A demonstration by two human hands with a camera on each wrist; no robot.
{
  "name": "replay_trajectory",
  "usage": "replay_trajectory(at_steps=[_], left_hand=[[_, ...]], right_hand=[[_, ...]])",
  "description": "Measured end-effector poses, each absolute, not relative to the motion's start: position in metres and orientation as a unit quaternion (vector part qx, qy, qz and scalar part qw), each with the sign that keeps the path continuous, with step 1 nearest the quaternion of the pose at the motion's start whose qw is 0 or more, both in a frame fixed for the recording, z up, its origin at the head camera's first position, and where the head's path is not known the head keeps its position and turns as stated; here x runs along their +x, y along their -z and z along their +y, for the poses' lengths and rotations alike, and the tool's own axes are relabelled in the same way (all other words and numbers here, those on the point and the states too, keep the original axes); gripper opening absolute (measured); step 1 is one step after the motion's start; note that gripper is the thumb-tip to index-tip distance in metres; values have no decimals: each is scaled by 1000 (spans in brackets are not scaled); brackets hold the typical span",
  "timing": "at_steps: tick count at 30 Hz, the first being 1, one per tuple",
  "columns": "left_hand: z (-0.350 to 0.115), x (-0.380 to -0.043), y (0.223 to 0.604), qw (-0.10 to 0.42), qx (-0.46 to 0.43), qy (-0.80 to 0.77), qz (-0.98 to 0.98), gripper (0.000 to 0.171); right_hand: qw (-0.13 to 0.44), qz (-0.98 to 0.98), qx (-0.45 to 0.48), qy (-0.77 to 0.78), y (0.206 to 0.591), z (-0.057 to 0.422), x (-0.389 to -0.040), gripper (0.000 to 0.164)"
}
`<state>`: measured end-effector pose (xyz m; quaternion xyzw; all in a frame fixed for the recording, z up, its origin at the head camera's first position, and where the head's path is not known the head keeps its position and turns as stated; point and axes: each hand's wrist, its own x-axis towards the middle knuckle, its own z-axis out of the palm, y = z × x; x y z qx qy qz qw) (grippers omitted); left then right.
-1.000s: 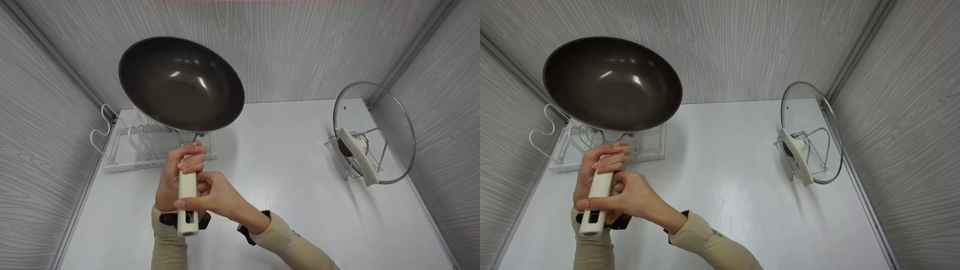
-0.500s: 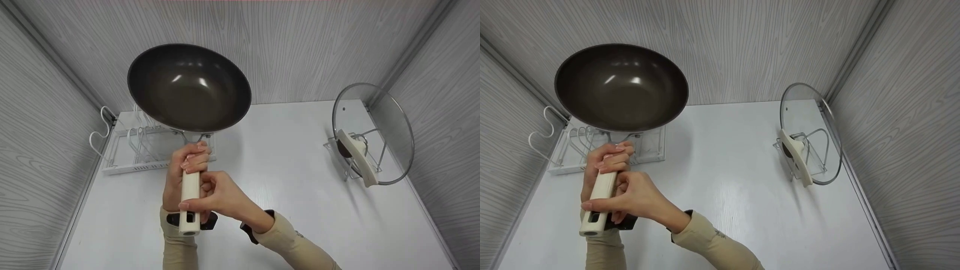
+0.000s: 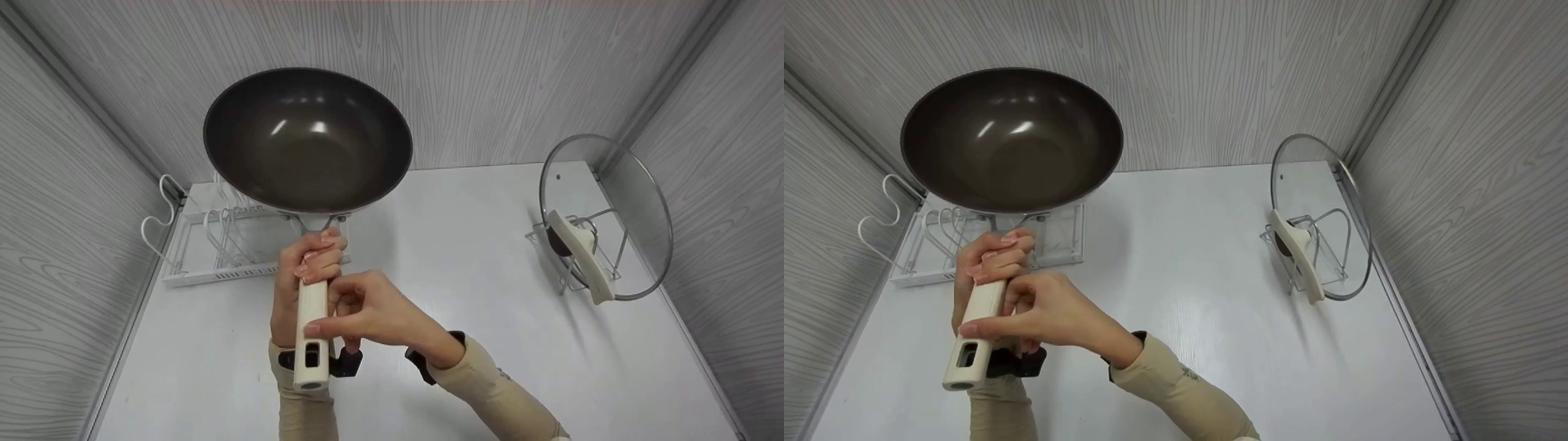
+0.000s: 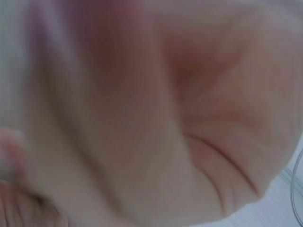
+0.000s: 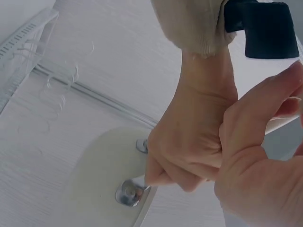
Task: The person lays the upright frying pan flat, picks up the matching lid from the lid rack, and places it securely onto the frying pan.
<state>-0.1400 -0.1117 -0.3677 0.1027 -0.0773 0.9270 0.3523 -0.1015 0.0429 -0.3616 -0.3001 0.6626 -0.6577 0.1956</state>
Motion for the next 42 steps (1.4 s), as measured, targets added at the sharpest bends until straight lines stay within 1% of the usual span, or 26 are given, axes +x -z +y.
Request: replay_trajectory(at_steps=[2, 5, 8, 12, 15, 18, 21, 24, 26, 29, 33, 35, 37, 42], left_hand=[[-111, -139, 366, 357, 109, -923, -92, 15], [-110, -138, 365, 370, 122, -915, -107, 15], [-109, -138, 363, 380, 130, -908, -117, 14], [-109, -137, 363, 378, 134, -909, -115, 15], [-108, -138, 364, 380, 134, -908, -116, 16], [-107, -139, 365, 385, 135, -905, -121, 15], [-106, -140, 364, 385, 135, -904, -125, 16], [-105, -141, 365, 383, 134, -906, -122, 16], [-104, -142, 365, 384, 133, -906, -117, 16], [-103, -143, 367, 388, 134, -905, -114, 16], [-103, -142, 368, 391, 131, -903, -118, 15], [-102, -142, 369, 390, 126, -904, -118, 15], [-100, -141, 369, 390, 120, -905, -119, 15], [-96, -144, 370, 395, 118, -903, -119, 15]], right_hand=[[163, 666, -315, 656, 358, 49, -106, 23], [79, 675, -332, 655, 352, 60, -118, 22], [-38, 694, -346, 631, 348, 72, -135, 23], [-204, 722, -343, 566, 343, 88, -165, 22], [-301, 723, -331, 526, 340, 99, -190, 21], [-369, 725, -305, 494, 337, 111, -216, 19], [-403, 757, -259, 443, 336, 122, -241, 19], [-397, 814, -205, 372, 339, 130, -266, 19], [-369, 851, -178, 329, 342, 134, -280, 20], [-309, 895, -150, 286, 348, 138, -300, 29], [-204, 936, -119, 260, 353, 142, -318, 47], [-159, 947, -109, 258, 355, 143, -324, 51], [-117, 949, -109, 270, 356, 143, -327, 50], [-37, 936, -117, 329, 359, 145, -330, 35]])
